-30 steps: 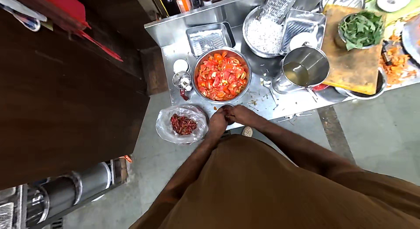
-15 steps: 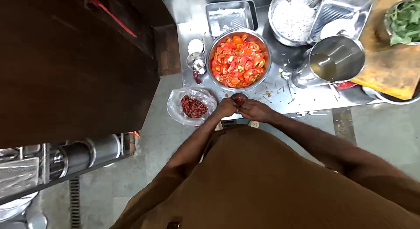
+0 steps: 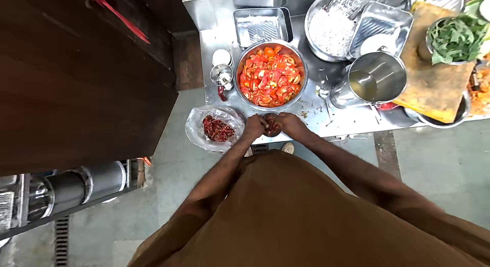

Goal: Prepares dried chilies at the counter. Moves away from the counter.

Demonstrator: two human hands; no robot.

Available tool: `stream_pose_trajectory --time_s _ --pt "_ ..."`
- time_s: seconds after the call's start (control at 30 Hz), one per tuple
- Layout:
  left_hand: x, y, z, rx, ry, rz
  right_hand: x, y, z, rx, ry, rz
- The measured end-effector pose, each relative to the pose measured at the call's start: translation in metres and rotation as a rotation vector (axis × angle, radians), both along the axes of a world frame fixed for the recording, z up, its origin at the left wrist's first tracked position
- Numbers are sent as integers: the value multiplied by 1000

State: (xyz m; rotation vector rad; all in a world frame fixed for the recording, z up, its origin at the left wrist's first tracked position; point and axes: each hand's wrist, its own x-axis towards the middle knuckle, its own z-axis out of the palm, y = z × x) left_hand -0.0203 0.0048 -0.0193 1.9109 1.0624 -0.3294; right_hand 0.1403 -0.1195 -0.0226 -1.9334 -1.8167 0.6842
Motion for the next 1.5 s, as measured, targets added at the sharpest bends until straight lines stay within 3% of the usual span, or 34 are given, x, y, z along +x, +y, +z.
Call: stream_pose_trajectory --time_s 0.17,0.43,0.6,0.8,0.97,1.17,1.37,1.5 --pt "-5 -2 -10 -60 -15 33 -14 4 -2 -168 -25 -91" --pt "-4 -6 -5 16 -119 55 -20 6 6 -172 113 -31" --pt "-3 -11 -1 38 -222 104 -19 3 -1 -129 141 -122" --pt "-5 -15 -1 229 -215 33 -18 1 5 -140 226 -175" --pt "-1 -21 5 269 -107 -133 -24 4 5 -226 67 -107" --pt "-3 -12 3 33 -77 30 -26 -4 9 -78 14 -32" --pt "1 -5 9 -630 -231 433 -24 -19 1 386 -54 -33" --pt "1 -17 12 -888 -394 758 -32 -17 2 462 102 -258"
